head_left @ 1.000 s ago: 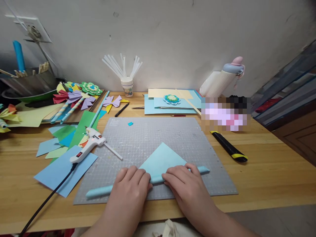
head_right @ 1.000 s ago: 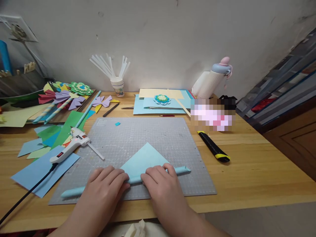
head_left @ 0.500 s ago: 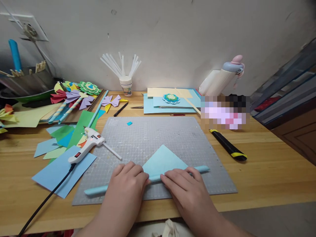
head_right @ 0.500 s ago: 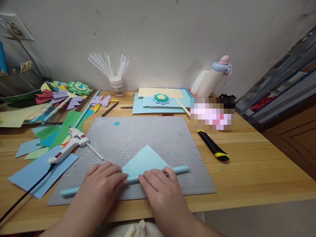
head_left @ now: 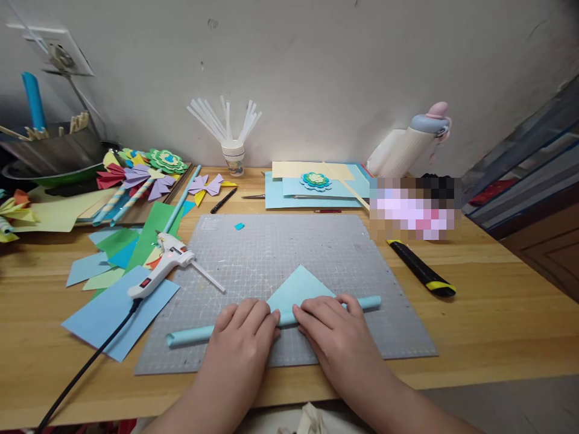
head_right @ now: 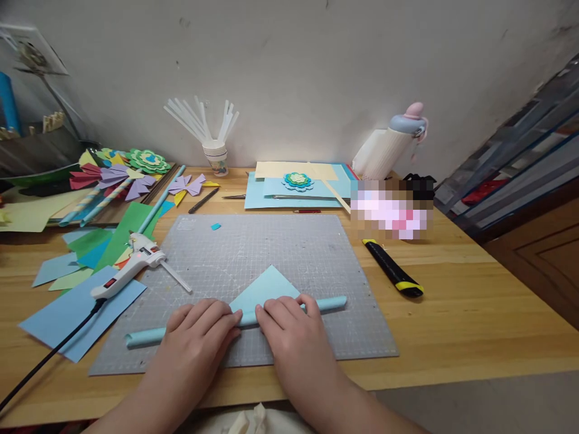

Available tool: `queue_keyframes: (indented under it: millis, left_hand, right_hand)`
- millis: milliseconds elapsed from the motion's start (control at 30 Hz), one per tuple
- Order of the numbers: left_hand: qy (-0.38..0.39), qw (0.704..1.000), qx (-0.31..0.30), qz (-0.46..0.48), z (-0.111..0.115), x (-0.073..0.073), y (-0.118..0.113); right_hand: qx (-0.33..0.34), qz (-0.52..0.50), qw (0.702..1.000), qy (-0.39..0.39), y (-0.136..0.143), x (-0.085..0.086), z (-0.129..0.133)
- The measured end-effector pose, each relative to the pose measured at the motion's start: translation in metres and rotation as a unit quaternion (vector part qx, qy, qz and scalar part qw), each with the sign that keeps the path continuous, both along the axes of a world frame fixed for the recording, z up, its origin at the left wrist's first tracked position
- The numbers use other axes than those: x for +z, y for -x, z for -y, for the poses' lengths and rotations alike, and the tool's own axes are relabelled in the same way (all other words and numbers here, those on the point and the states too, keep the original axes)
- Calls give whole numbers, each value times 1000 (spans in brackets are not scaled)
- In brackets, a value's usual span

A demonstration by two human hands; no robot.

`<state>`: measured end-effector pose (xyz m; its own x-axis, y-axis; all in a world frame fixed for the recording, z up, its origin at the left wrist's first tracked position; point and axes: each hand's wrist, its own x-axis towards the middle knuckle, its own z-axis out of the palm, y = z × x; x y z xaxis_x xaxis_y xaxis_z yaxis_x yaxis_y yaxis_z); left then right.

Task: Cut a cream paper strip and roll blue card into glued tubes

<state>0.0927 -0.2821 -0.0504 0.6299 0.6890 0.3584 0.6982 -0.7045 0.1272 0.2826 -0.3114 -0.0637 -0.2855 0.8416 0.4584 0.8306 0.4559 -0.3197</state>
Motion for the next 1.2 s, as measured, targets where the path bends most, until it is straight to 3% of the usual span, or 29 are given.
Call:
queue_keyframes:
  millis: [133,367,500,600,667,700,767,933,1200]
  left_hand:
    - [-4,1000,6,-8,-2,2,0]
    - [11,1000,6,-22,13,4,-2]
    - [96,995,8,-12,-8,18,17]
    - [34,987,158,-8,-39,42,50]
    - [41,941,319,-106,-57,57,73]
    - [55,918,363,-151,-64,63,83]
    - [100,893,385,-212,-72,67,97]
    - [140,869,403,-251,-78,55,104]
    - [100,888,425,-143,-72,77,94]
  right_hand:
    - [1,-3,1000,3,0,-3,-2]
    - [3,0,1000,-16,2,-4,9]
    - [-2,-22,999,-26,2,-6,10]
    - [-6,-33,999,-31,2,-7,9]
    - [-6,-33,999,-28,2,-7,9]
    - [-5,-32,999,-28,3,-7,9]
    - [-4,-32,999,-34,3,-8,9]
    - [-7,-28,999,-34,2,-9,9]
    - [-12,-16,999,-43,2,-10,9]
